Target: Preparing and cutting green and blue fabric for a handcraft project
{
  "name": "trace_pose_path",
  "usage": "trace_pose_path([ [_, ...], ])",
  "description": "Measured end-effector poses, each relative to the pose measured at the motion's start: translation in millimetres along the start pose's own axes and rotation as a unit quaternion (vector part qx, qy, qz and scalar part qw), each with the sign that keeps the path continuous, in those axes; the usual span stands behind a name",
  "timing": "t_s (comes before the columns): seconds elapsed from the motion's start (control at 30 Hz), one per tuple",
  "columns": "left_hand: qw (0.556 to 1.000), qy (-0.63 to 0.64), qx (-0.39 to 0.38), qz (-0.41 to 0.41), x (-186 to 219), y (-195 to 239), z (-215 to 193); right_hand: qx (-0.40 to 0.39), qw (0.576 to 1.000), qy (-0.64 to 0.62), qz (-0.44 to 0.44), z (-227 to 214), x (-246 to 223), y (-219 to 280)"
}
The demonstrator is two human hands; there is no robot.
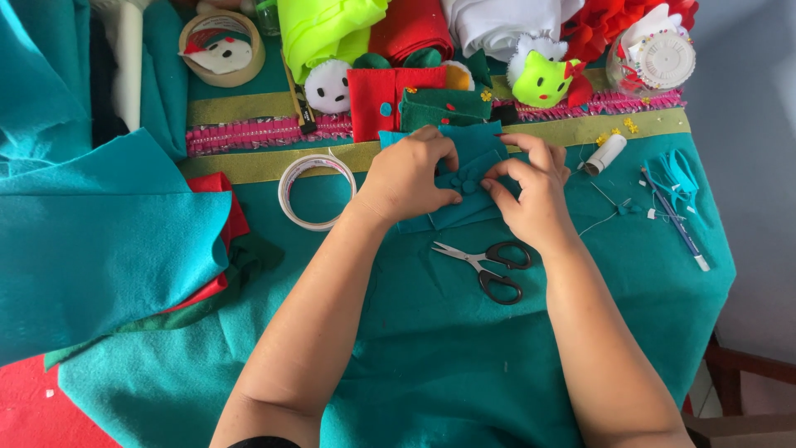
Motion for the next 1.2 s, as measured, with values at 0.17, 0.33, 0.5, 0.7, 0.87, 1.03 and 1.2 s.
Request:
trace_pose_path([
  [0.17, 1.000, -0.006, 0.014, 0.005, 9, 3, -6, 0.007, 1.000, 0.002, 0.002, -1, 0, -3],
  [0.33, 1.000, -0.007, 0.011, 0.002, 9, 3, -7, 0.003, 1.000, 0.009, 0.012, 0, 0, -3],
  [0.5, 1.000, -0.005, 0.011, -0.003, 5, 3, -4, 0.025, 1.000, -0.013, -0.005, -6, 0, -5],
  [0.7, 1.000, -0.003, 0.019, -0.001, 8, 4, -5, 0.161, 0.953, -0.248, 0.066, -22, 36, 14],
  [0.87, 0.997, 0.042, 0.045, 0.042, 5, -2, 2, 0.254, 0.907, -0.296, 0.160, -56, 58, 22],
  [1.03, 0.998, 0.041, 0.037, 0.033, -9, -5, 10, 0.269, 0.955, -0.051, 0.109, -128, 134, 21],
  [1.2, 0.997, 0.045, 0.049, 0.040, -8, -4, 11, 0.165, 0.969, 0.041, 0.181, -138, 228, 11],
])
Point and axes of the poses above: each hand's wrist, its own y-axis away from the middle knuckle, its own z-axis out of the palm, x = y × z, the point moved 9 cm from there along -y, towards the middle knuckle, and after that the axes turned 3 degrees about y, right-handed, at the moved point
